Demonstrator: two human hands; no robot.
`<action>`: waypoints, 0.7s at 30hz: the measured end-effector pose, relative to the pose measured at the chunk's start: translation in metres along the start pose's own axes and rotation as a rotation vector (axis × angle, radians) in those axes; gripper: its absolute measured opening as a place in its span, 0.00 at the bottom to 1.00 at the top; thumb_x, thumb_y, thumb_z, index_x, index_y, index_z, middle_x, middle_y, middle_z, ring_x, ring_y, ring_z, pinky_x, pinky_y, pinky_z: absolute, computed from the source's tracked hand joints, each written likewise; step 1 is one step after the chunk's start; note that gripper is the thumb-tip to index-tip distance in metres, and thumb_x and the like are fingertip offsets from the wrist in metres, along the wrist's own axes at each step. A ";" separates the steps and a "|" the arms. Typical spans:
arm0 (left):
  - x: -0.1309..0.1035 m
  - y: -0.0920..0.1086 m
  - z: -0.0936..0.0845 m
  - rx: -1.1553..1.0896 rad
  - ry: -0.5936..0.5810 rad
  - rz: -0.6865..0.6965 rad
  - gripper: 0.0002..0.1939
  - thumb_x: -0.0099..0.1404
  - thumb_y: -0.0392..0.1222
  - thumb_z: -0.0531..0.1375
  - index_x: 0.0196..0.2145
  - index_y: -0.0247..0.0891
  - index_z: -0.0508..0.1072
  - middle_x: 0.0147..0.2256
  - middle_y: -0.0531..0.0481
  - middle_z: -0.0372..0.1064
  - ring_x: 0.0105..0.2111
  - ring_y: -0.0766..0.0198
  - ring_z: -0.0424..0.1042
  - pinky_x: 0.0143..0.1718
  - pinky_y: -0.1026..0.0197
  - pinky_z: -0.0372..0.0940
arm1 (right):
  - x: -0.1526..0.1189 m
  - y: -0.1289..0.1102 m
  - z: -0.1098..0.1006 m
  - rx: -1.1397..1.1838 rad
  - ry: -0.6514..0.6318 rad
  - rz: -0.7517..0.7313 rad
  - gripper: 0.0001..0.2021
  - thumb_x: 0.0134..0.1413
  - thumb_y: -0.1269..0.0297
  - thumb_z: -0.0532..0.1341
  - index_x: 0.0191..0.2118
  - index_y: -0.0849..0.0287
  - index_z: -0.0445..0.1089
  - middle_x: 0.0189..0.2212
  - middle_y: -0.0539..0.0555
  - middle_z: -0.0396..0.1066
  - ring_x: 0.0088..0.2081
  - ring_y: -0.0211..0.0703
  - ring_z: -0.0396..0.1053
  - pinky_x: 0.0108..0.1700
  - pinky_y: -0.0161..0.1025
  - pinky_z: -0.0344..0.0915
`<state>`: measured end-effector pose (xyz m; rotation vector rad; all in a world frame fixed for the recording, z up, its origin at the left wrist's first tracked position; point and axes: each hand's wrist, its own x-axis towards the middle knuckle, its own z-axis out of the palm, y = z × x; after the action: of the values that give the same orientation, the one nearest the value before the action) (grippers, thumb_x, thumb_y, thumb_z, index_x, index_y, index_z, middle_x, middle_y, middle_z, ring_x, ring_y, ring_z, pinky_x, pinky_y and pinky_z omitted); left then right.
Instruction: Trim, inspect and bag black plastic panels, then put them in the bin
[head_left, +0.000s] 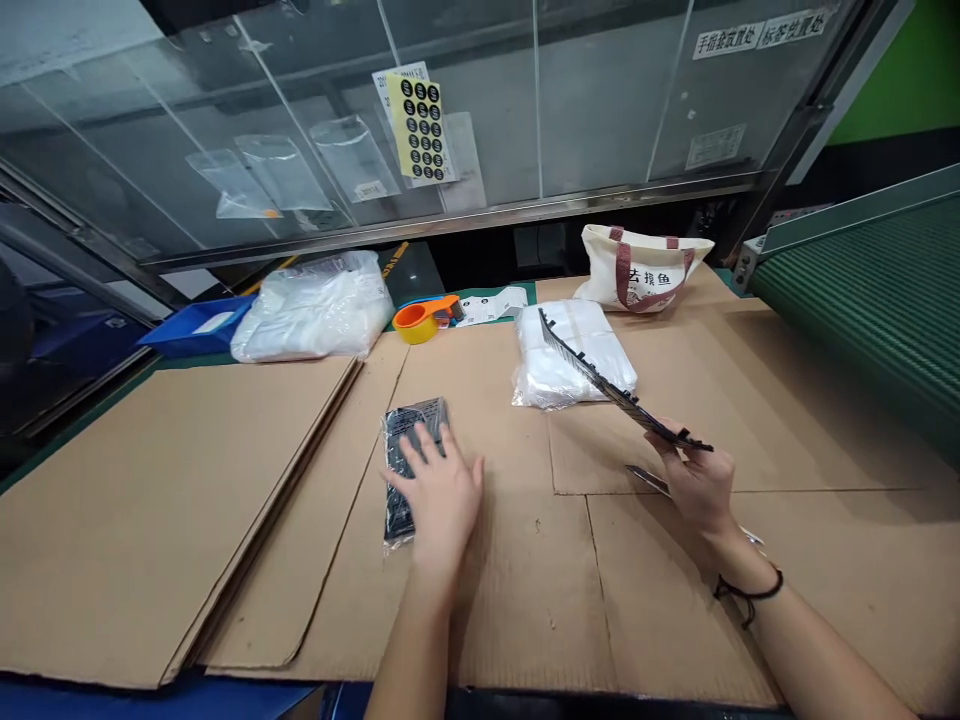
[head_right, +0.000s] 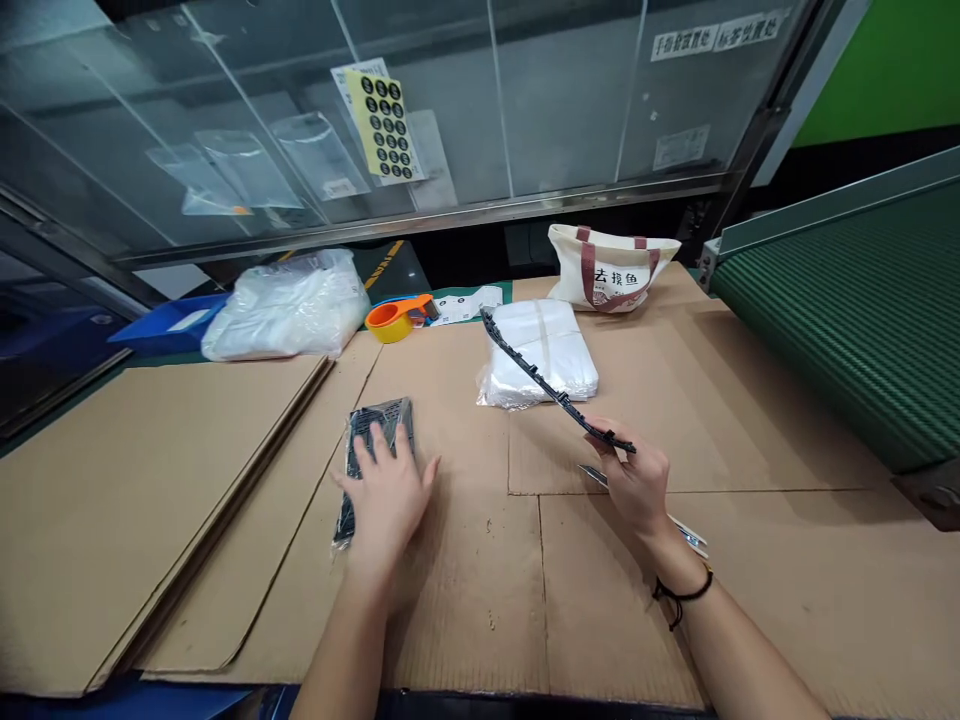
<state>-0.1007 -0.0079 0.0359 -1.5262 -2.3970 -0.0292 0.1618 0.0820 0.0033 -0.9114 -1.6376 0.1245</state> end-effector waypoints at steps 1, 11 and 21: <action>-0.004 -0.006 0.002 0.021 -0.126 -0.039 0.30 0.68 0.47 0.54 0.61 0.22 0.60 0.62 0.20 0.53 0.60 0.27 0.55 0.51 0.22 0.52 | 0.000 -0.001 0.000 -0.001 -0.006 0.007 0.06 0.59 0.64 0.61 0.37 0.55 0.76 0.34 0.51 0.80 0.33 0.45 0.79 0.36 0.38 0.75; -0.017 -0.041 0.026 -0.172 -0.283 0.141 0.25 0.69 0.36 0.45 0.62 0.35 0.61 0.65 0.36 0.50 0.64 0.43 0.54 0.57 0.30 0.55 | -0.006 0.007 0.002 0.083 0.084 0.375 0.16 0.50 0.48 0.65 0.30 0.57 0.77 0.26 0.53 0.78 0.28 0.48 0.75 0.32 0.41 0.71; 0.018 0.002 0.001 -0.234 0.170 0.460 0.20 0.69 0.39 0.49 0.56 0.34 0.66 0.57 0.33 0.64 0.56 0.44 0.65 0.53 0.41 0.61 | 0.013 0.004 0.000 0.312 0.308 0.727 0.23 0.44 0.45 0.68 0.36 0.64 0.75 0.36 0.58 0.77 0.39 0.50 0.74 0.43 0.45 0.70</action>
<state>-0.1064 0.0093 0.0394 -2.0558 -1.9173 -0.3345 0.1638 0.0927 0.0111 -1.1743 -0.9119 0.6840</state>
